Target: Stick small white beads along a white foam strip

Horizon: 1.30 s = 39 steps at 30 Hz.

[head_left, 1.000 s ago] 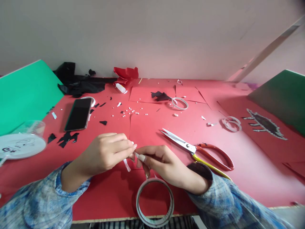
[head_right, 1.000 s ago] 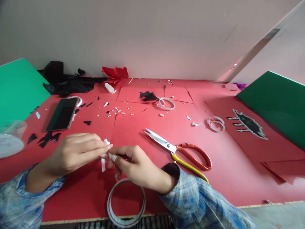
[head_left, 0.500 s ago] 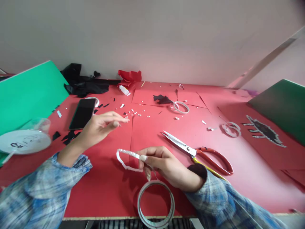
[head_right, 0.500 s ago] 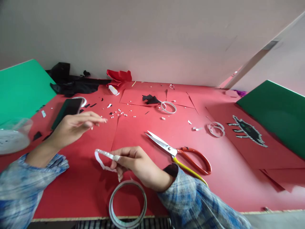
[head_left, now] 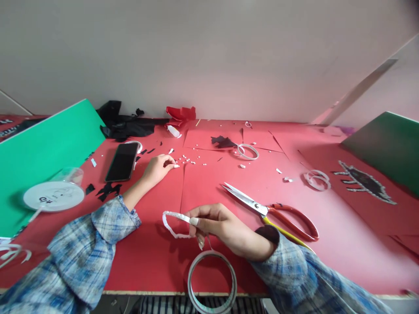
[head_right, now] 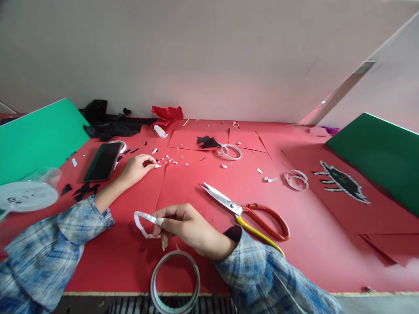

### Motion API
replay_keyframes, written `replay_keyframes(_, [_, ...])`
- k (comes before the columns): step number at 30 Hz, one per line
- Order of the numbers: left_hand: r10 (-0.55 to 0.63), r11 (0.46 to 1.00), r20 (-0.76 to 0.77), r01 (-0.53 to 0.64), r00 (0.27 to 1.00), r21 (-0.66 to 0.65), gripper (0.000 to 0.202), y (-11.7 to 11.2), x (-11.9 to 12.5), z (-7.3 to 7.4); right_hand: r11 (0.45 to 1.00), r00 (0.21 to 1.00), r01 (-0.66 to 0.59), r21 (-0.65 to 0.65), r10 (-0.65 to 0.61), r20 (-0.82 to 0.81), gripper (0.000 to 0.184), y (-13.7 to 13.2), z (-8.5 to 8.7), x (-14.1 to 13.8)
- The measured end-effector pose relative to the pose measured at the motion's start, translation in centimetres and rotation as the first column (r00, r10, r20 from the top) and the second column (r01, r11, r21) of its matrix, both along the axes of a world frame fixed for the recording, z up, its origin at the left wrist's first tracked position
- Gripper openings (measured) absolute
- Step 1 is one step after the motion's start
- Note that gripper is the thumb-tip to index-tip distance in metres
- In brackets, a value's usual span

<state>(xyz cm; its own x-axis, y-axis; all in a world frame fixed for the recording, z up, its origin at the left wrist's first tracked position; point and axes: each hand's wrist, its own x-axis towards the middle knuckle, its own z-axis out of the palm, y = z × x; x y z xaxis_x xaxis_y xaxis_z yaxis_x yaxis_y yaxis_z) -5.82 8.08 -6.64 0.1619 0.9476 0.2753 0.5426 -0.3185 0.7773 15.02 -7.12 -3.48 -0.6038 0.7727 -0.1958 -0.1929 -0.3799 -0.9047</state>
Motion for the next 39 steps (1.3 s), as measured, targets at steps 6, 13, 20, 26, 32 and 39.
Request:
replay_keyframes(6, [0.020, 0.999, 0.205, -0.009, 0.979, -0.054, 0.011, -0.1, -0.3, 0.0, 1.000, 1.000, -0.003, 0.004, 0.003, 0.000, 0.025, 0.0, 0.1, 0.1])
replay_keyframes(13, [0.021, 0.984, 0.493, 0.071, 0.870, -0.166, 0.033, -1.4, -0.6, 0.9, 1.000, 1.000, 0.014, -0.007, -0.014, -0.017, 0.025, 0.1, 0.1, 0.2])
replay_keyframes(20, [0.058, 0.949, 0.720, 0.187, 0.691, -0.256, 0.028, -2.8, -0.4, 1.8, 1.000, 1.000, 0.016, -0.016, -0.016, -0.012, 0.024, 0.2, 0.0, 0.3])
replay_keyframes(26, [0.131, 0.934, 0.757, 0.176, 0.640, -0.310, 0.022, -2.5, -0.6, 1.1, 1.000, 1.000, 0.013, -0.013, -0.013, 0.002, 0.024, 0.2, 0.1, 0.2])
replay_keyframes(32, [0.186, 0.926, 0.764, 0.150, 0.618, -0.346, 0.016, -2.4, -0.7, 0.9, 1.000, 1.000, 0.017, -0.004, -0.017, 0.002, 0.023, 0.3, 0.0, 0.2])
replay_keyframes(39, [0.147, 0.904, 0.745, 0.217, 0.650, -0.368, 0.019, -3.1, -0.7, 1.7, 1.000, 1.000, 0.023, -0.012, -0.023, -0.005, 0.022, 0.3, -0.1, 0.3])
